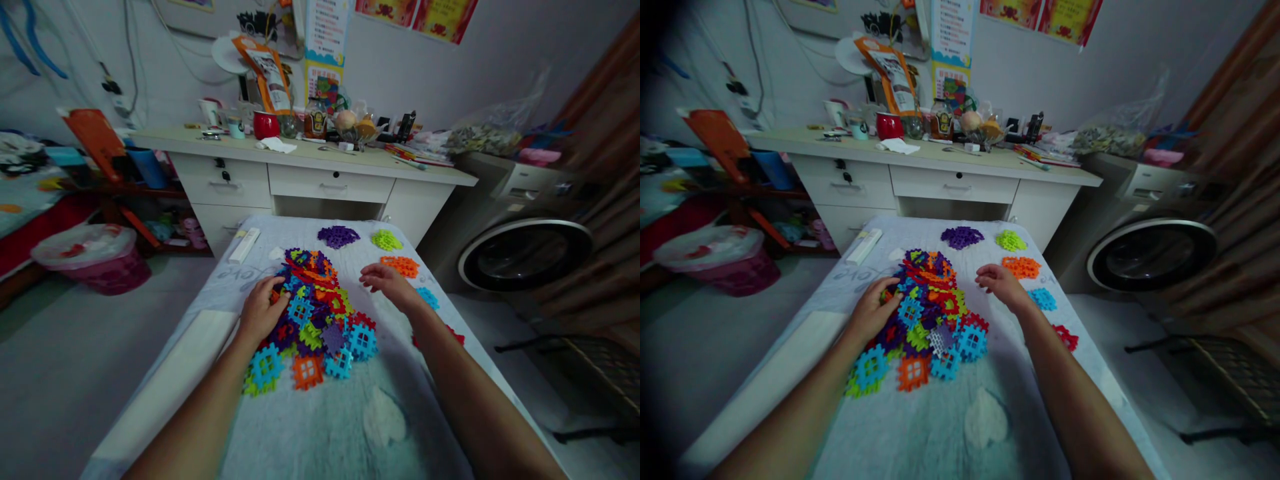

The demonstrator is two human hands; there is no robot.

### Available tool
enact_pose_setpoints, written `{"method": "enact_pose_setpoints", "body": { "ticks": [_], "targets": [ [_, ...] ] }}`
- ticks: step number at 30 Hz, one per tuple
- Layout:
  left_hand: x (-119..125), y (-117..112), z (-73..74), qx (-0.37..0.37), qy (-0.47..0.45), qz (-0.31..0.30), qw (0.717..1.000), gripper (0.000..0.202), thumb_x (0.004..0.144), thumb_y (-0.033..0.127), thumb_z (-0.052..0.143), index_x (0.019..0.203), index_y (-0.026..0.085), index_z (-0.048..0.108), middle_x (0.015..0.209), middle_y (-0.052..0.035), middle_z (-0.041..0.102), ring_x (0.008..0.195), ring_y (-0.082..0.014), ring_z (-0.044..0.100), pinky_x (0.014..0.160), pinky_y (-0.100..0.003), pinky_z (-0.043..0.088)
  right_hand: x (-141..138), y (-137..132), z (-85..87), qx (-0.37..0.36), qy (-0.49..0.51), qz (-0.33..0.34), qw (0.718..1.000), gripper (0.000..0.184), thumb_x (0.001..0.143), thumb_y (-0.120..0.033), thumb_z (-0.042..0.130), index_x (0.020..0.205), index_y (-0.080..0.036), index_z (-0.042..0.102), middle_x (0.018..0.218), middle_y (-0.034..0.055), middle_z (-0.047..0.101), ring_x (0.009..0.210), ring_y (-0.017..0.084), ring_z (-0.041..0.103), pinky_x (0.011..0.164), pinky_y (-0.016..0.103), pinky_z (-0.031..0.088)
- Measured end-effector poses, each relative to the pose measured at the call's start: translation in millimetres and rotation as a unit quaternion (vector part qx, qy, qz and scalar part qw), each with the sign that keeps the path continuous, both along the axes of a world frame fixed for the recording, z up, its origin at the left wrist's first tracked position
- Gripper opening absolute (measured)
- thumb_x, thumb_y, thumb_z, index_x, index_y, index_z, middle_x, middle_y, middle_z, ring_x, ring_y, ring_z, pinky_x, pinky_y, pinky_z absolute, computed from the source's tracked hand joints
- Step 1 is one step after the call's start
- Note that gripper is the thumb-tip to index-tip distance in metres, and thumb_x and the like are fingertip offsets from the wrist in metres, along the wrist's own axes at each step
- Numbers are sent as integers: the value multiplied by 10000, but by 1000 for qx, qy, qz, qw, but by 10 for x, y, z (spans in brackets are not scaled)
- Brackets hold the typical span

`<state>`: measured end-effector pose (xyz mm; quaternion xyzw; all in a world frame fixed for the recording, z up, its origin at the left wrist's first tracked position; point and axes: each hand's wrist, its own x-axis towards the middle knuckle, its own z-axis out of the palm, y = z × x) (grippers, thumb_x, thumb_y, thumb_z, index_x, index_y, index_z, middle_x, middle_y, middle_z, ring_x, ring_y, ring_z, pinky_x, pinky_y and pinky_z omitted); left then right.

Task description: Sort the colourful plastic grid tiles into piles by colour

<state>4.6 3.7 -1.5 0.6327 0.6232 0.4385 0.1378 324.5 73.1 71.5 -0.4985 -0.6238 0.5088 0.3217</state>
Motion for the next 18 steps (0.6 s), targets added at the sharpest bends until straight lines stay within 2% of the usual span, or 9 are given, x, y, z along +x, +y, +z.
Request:
{"method": "enact_pose_setpoints", "body": {
  "ticks": [2,4,9,12,15,18],
  "targets": [
    [1,-1,3,2,2,-1,1000,362,832,401,564,1137,217,630,1218,-90,617,1174,-254,562,1058,-435,418,-34,-158,-16,33,-118,75,990,222,727,-278,652,920,-166,652,799,15,661,725,141,584,649,255,450],
    [1,-3,5,3,5,-2,1000,358,837,399,562,1142,220,625,1216,-85,617,1173,-250,559,1060,-431,414,-42,-282,-36,58,-204,123,969,195,747,-255,629,912,-161,672,798,17,657,723,142,571,655,257,434],
    [3,-6,8,-1,8,-2,1000,366,841,400,558,1150,213,618,1222,-85,607,1175,-251,555,1065,-424,408,-16,-463,-76,62,-293,184,936,122,761,-191,596,854,-161,667,716,-7,605,652,121,519,589,232,372],
    [1,-3,7,-2,6,-3,1000,369,837,408,557,1145,214,618,1221,-85,606,1174,-250,556,1068,-415,404,-8,-504,-71,56,-285,188,938,89,739,-157,587,809,-166,641,666,-30,557,612,107,478,558,225,336],
    [-4,1,1,2,7,-5,1000,368,841,418,554,1141,217,619,1213,-84,608,1171,-248,555,1066,-414,405,-4,-505,-65,20,-213,177,961,84,740,-196,598,819,-166,603,657,-36,550,595,105,480,548,224,335],
    [-9,2,-4,6,8,-6,1000,367,840,419,555,1139,216,622,1214,-85,608,1168,-250,554,1062,-418,408,28,-469,-79,1,-136,136,981,139,743,-270,617,828,-169,574,656,-37,546,595,105,490,554,225,351]
  ]
}}
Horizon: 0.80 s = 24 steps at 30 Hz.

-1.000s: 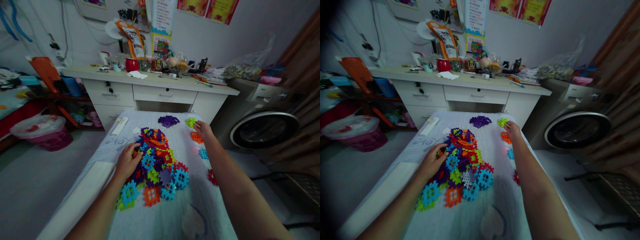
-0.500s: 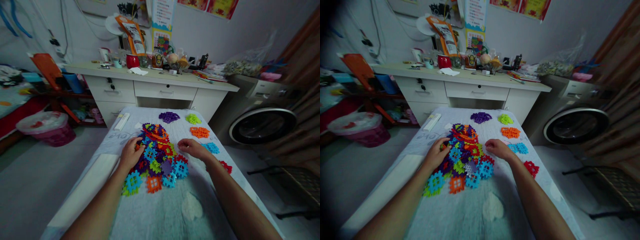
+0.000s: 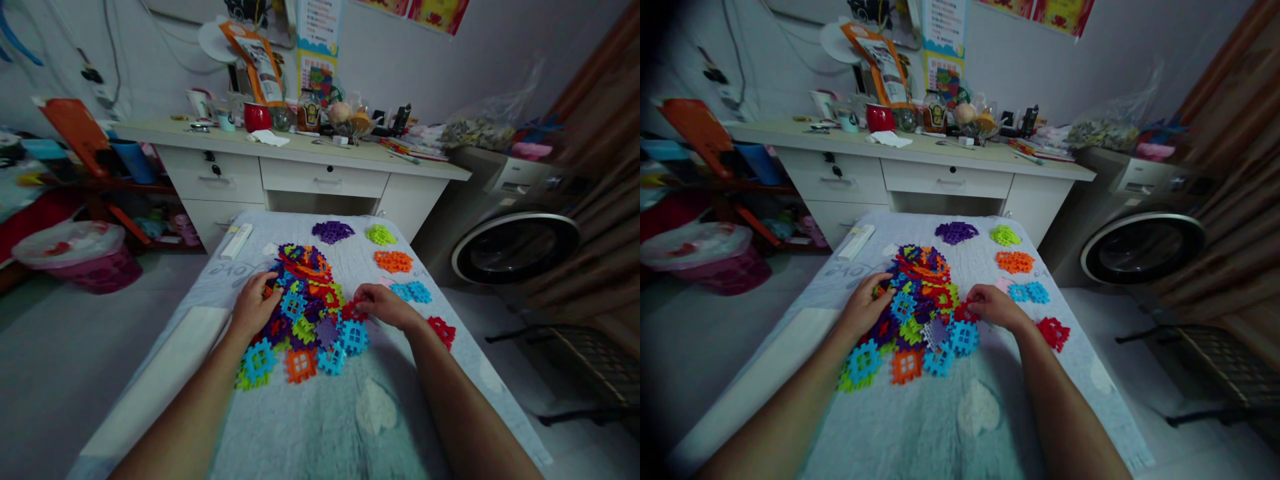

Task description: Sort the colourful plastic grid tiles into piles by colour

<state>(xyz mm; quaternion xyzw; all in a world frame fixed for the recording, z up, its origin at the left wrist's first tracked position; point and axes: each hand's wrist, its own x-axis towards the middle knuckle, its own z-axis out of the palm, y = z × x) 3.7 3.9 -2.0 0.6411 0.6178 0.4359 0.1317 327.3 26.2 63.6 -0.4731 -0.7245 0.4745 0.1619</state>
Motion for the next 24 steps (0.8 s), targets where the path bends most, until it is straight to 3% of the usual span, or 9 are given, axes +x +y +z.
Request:
{"method": "enact_pose_setpoints", "body": {
  "ticks": [6,12,18,24],
  "targets": [
    [-2,5,-12,-4,-2,5,1000,376,834,431,552,1136,220,627,1221,-82,606,1170,-249,559,1063,-407,409,261,95,85,53,86,-100,990,329,716,-366,661,971,-172,591,716,-25,572,623,112,504,572,233,378],
    [2,9,18,-13,-7,4,1000,391,823,434,550,1134,209,626,1224,-88,614,1178,-256,556,1071,-410,402,692,-38,291,82,79,-194,974,332,710,-427,664,908,-166,608,675,-20,572,593,109,498,564,235,390],
    [6,5,41,-33,-1,7,999,422,816,448,548,1144,194,627,1228,-100,611,1177,-271,554,1063,-422,407,1012,-321,123,81,-29,-192,978,282,751,-412,632,895,-170,654,640,-14,591,549,115,505,499,227,374],
    [-22,31,-27,-26,-2,2,1000,438,823,463,552,1158,191,627,1239,-102,607,1185,-268,547,1069,-420,398,1132,-565,-23,99,-82,-218,967,194,794,-330,575,859,-162,645,594,7,606,517,132,532,472,226,372]
  ]
}}
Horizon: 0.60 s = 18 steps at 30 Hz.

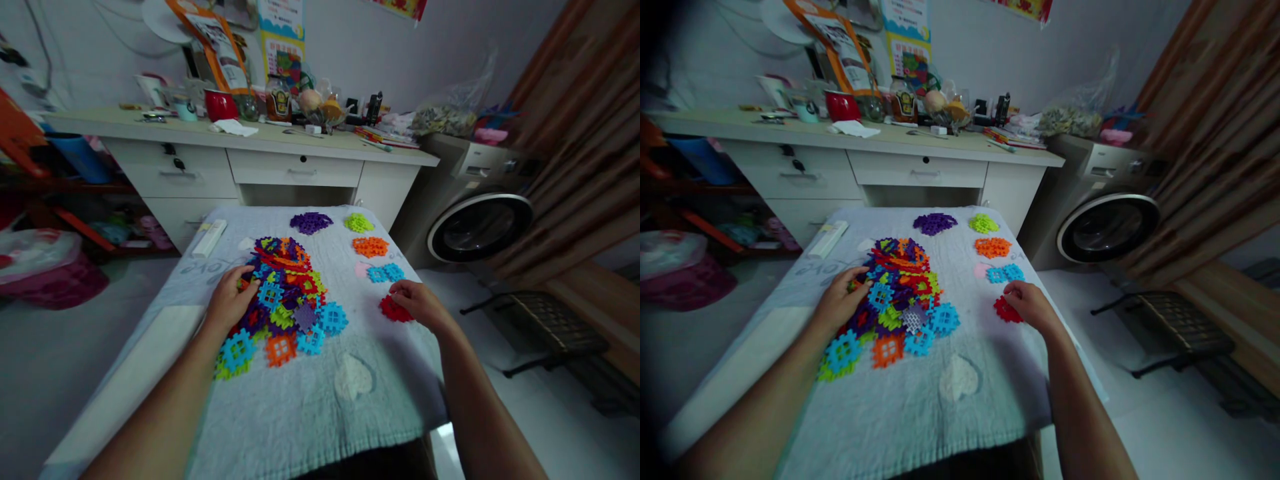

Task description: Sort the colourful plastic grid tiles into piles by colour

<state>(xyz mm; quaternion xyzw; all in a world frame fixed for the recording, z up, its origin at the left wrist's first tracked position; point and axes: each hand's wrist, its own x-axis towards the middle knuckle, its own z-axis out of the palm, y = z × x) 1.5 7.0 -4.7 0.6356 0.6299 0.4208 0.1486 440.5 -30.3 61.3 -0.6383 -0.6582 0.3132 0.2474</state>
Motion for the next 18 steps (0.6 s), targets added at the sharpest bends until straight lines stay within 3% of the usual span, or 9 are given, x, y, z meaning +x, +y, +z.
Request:
{"method": "enact_pose_setpoints", "body": {
  "ticks": [3,7,11,14,18],
  "targets": [
    [-9,9,-18,1,-3,-2,1000,441,820,471,557,1156,195,629,1231,-98,610,1173,-263,553,1063,-412,404,5,-72,7,34,-87,3,996,153,802,-267,549,815,-163,662,659,36,638,604,155,568,563,255,414],
    [-11,12,-18,-2,-5,3,1000,445,814,473,563,1154,195,632,1228,-99,609,1170,-264,553,1062,-417,404,-23,-94,22,107,-233,-13,967,172,794,-203,565,865,-156,715,873,98,659,810,206,599,781,326,451],
    [-7,7,-5,-5,-6,3,1000,449,814,466,557,1162,191,630,1226,-100,608,1170,-267,553,1061,-423,406,-163,-85,51,136,-252,-20,958,262,806,-182,586,1037,-136,701,1007,128,642,944,238,597,913,378,432],
    [2,-4,18,-8,0,4,1000,447,810,458,559,1162,191,630,1219,-100,612,1170,-273,553,1059,-430,407,-403,-98,117,138,-198,46,969,249,825,-195,599,1058,-154,675,1018,102,648,969,224,595,916,368,442],
    [19,-18,48,-9,1,7,1000,426,809,437,562,1151,192,632,1217,-105,612,1172,-275,551,1053,-438,412,-824,-138,202,113,-134,189,966,302,837,-254,634,1129,-175,636,1106,94,633,1051,218,574,955,365,439]
  ]
}}
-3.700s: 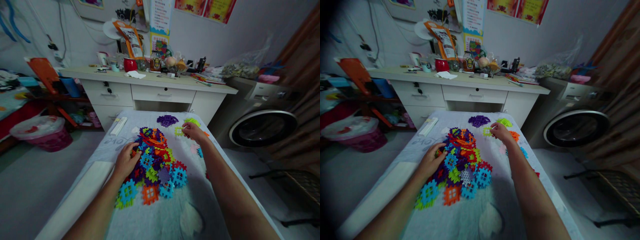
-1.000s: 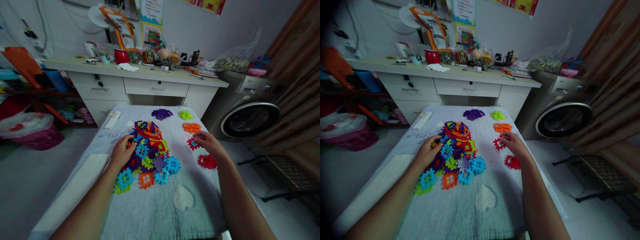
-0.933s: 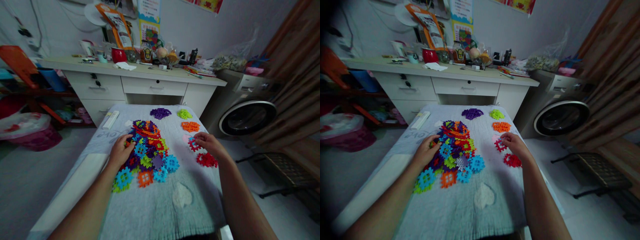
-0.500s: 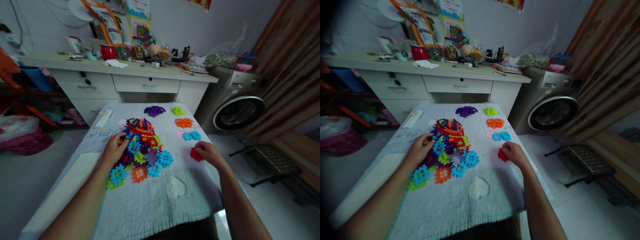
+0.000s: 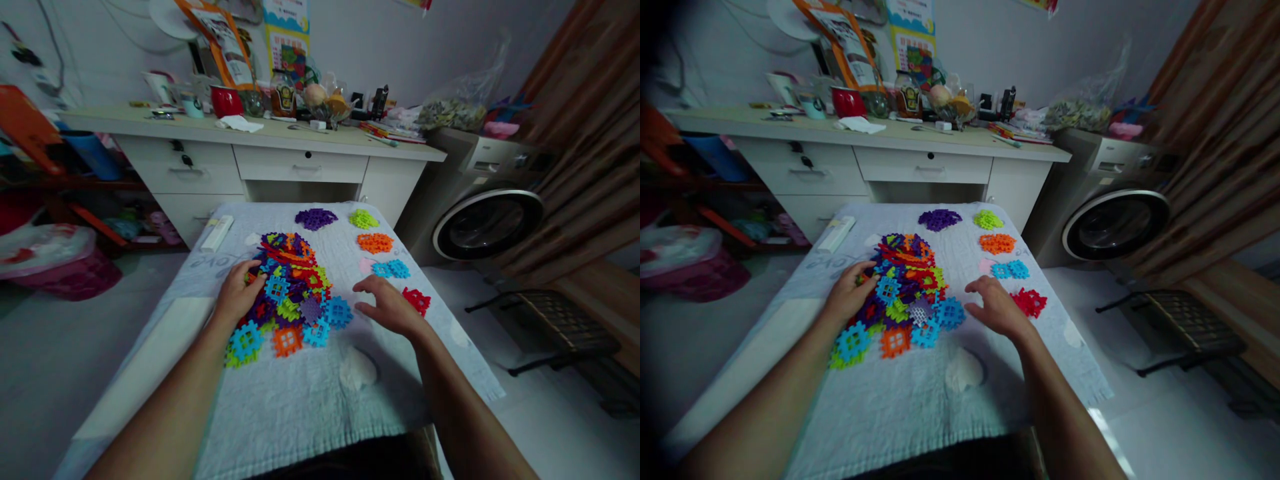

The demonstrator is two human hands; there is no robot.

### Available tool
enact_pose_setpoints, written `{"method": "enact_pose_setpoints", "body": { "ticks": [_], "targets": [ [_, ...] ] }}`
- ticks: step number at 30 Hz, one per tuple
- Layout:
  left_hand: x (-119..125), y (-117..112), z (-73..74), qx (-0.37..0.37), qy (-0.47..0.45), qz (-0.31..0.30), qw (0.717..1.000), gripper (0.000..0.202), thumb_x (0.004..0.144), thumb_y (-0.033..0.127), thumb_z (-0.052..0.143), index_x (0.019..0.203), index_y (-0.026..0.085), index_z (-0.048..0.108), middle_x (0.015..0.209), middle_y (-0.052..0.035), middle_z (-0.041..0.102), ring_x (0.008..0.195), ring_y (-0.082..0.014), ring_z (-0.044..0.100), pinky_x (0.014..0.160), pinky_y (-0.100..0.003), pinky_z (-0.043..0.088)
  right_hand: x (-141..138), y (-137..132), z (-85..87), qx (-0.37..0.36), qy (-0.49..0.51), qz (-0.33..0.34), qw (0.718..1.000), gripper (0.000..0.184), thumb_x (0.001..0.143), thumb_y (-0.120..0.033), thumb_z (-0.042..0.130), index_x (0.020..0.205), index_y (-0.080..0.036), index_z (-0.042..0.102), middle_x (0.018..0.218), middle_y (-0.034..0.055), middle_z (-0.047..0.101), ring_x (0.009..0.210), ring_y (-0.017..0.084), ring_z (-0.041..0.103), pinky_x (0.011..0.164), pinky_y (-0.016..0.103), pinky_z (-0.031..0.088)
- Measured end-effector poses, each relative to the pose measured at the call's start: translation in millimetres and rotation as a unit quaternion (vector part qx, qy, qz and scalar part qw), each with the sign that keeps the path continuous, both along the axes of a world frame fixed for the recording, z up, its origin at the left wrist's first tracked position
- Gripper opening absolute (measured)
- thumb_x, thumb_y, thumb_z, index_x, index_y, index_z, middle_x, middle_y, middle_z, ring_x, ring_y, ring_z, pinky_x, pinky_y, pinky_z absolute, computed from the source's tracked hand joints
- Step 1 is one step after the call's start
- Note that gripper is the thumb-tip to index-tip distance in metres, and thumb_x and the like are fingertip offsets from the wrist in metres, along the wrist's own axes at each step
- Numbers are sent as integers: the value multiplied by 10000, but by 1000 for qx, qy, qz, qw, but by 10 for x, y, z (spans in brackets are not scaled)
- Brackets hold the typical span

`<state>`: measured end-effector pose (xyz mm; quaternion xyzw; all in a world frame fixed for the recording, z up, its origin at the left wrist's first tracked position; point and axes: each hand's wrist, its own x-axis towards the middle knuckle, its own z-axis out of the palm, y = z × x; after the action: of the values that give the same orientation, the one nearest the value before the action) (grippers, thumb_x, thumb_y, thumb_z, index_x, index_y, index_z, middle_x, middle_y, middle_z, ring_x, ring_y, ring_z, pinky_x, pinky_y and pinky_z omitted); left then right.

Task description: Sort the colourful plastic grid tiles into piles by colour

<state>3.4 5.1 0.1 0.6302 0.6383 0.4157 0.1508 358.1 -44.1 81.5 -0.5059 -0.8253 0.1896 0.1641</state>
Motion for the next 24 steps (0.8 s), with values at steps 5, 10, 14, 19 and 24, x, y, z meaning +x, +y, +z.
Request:
{"method": "enact_pose_setpoints", "body": {
  "ticks": [5,10,14,19,24],
  "targets": [
    [-4,3,-13,10,-4,-6,1000,401,815,414,565,1148,200,628,1219,-99,615,1175,-267,550,1056,-431,409,-359,-4,-78,-56,-32,98,993,602,731,-322,757,1279,-162,566,1222,131,568,1137,267,514,1014,417,404],
    [-12,8,-44,15,-5,-7,1000,395,821,423,564,1148,213,629,1218,-89,612,1181,-257,547,1067,-418,402,-387,27,-235,-69,-14,87,994,621,730,-282,744,1308,-165,548,1226,123,551,1134,253,503,1016,396,395],
    [-3,3,-33,17,-3,-2,1000,391,818,418,566,1145,212,630,1208,-90,613,1174,-257,550,1064,-416,403,-376,26,-260,-63,4,78,995,629,734,-278,736,1318,-168,531,1235,120,559,1141,253,502,1012,401,391],
    [7,-4,-1,10,0,0,1000,387,811,418,569,1132,211,633,1202,-92,618,1172,-265,551,1057,-421,409,-409,-15,-229,-40,26,84,995,552,746,-199,672,1283,-170,545,1230,110,584,1136,247,512,1025,409,375],
    [16,-7,14,8,-6,1,1000,404,806,437,562,1123,197,632,1204,-100,614,1176,-269,550,1061,-421,408,-355,-4,-180,-9,42,84,996,540,720,-146,618,1256,-178,556,1233,103,590,1136,248,523,1025,415,383]
  ]
}}
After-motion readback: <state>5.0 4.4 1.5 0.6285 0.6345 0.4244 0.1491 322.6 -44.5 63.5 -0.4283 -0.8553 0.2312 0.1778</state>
